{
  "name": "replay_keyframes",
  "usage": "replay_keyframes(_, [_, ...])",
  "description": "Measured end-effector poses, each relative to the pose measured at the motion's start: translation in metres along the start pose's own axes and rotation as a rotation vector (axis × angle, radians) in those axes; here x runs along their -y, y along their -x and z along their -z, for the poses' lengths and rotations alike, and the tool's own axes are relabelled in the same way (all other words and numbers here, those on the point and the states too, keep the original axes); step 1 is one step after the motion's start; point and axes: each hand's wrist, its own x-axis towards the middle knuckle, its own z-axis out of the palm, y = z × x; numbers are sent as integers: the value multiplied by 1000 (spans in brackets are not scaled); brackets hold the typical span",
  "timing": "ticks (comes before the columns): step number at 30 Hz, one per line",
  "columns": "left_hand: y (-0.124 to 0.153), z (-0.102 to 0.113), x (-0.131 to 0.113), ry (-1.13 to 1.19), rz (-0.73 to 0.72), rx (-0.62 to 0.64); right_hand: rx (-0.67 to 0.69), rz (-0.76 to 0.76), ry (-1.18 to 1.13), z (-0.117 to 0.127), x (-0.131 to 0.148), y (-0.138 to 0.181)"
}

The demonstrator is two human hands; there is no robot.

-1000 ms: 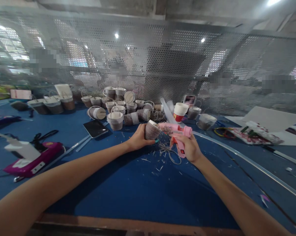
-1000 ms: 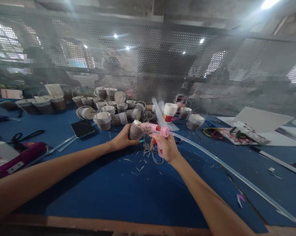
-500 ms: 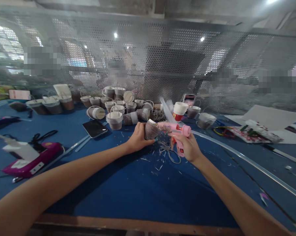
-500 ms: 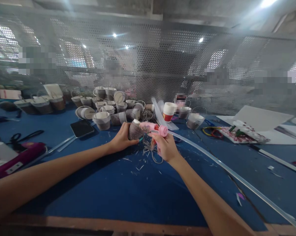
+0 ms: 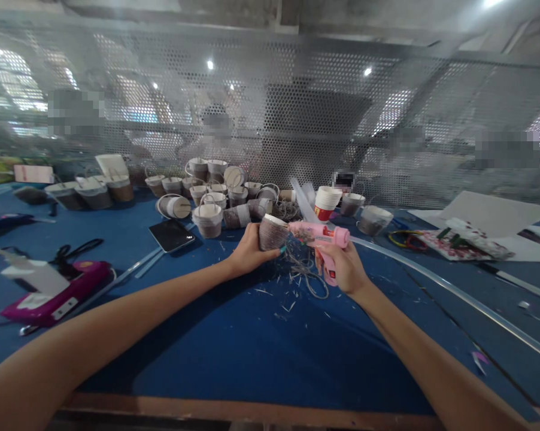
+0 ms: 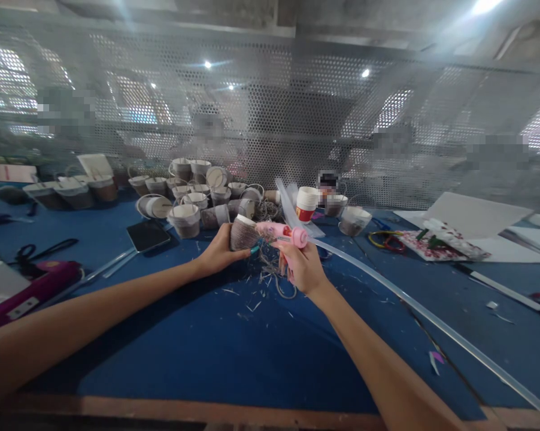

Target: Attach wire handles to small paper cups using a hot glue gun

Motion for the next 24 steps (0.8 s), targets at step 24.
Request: replay_keyframes(24, [-1,0,3,149,91,-38,-89,-137,-55,-4,9,0])
